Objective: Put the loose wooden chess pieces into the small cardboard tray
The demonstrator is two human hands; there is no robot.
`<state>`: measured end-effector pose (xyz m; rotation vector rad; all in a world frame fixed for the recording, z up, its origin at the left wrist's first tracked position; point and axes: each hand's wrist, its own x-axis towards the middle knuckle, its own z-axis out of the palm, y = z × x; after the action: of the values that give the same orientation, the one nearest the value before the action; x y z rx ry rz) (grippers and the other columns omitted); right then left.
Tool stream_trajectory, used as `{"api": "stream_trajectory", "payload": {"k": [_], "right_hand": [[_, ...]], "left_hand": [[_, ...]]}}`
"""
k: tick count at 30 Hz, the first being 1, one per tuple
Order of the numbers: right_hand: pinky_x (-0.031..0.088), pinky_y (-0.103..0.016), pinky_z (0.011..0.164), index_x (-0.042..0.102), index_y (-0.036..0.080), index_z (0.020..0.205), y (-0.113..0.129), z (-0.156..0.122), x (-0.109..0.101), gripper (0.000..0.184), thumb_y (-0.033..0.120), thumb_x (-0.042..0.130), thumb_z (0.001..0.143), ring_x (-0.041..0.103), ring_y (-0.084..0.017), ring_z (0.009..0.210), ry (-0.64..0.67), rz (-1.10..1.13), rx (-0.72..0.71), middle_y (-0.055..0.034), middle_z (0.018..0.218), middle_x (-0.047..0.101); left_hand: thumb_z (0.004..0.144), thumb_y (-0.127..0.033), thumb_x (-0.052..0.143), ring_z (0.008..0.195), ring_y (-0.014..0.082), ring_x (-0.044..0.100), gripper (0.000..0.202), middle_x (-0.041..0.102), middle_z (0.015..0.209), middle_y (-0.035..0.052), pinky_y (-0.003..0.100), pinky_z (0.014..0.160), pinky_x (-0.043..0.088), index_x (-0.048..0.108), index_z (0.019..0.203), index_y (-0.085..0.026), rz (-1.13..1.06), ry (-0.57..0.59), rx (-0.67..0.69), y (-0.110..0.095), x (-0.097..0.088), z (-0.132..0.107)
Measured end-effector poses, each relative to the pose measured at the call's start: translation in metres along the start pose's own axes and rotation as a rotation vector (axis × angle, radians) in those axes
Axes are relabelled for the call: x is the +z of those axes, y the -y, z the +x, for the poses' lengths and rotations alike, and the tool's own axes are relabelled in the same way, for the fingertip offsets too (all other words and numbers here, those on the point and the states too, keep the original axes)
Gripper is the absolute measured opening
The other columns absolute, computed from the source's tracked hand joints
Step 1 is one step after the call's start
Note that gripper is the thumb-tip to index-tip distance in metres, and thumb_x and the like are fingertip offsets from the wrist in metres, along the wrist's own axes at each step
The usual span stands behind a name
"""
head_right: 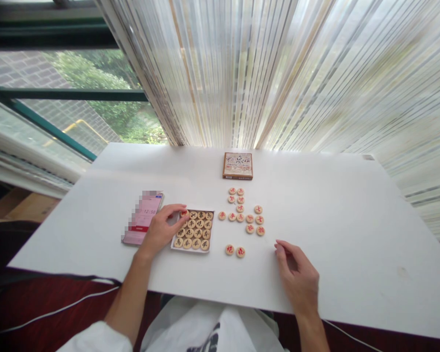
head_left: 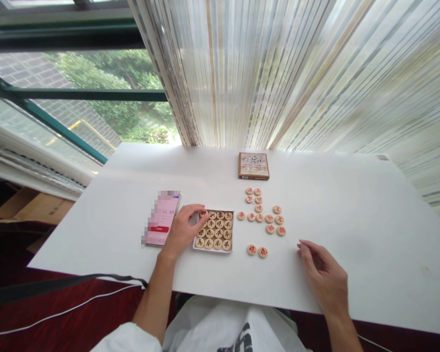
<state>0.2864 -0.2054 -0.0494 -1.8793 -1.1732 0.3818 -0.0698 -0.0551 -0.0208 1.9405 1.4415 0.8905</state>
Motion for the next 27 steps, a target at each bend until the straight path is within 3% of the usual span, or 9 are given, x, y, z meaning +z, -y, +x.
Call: {"api": "stream_trajectory", "payload": {"k": [11,27], "right_hand": [[0.055,-0.039,0.091,0.073,0.025,0.105,0.002,0.003,0.003,0.027,0.047,0.064,0.093,0.074,-0.024,0.089,0.0,-0.013,-0.051,-0.0047,0.102,0.077],[0.053,-0.035,0.089,0.072,0.025,0.104,0.012,0.001,0.002,0.022,0.042,0.061,0.096,0.069,-0.022,0.093,-0.003,-0.068,-0.159,-0.0037,0.104,0.074]], "left_hand": [[0.1,-0.037,0.054,0.112,0.0235,0.064,0.023,0.071,0.118,0.0061,0.041,0.098,0.053,0.069,0.113,-0.026,-0.004,-0.025,0.033,0.001,0.003,-0.002],[0.095,-0.03,0.061,0.115,0.0247,0.062,0.022,0.069,0.12,0.0064,0.044,0.103,0.051,0.065,0.116,-0.025,0.061,-0.021,0.122,0.004,0.004,-0.003]]}}
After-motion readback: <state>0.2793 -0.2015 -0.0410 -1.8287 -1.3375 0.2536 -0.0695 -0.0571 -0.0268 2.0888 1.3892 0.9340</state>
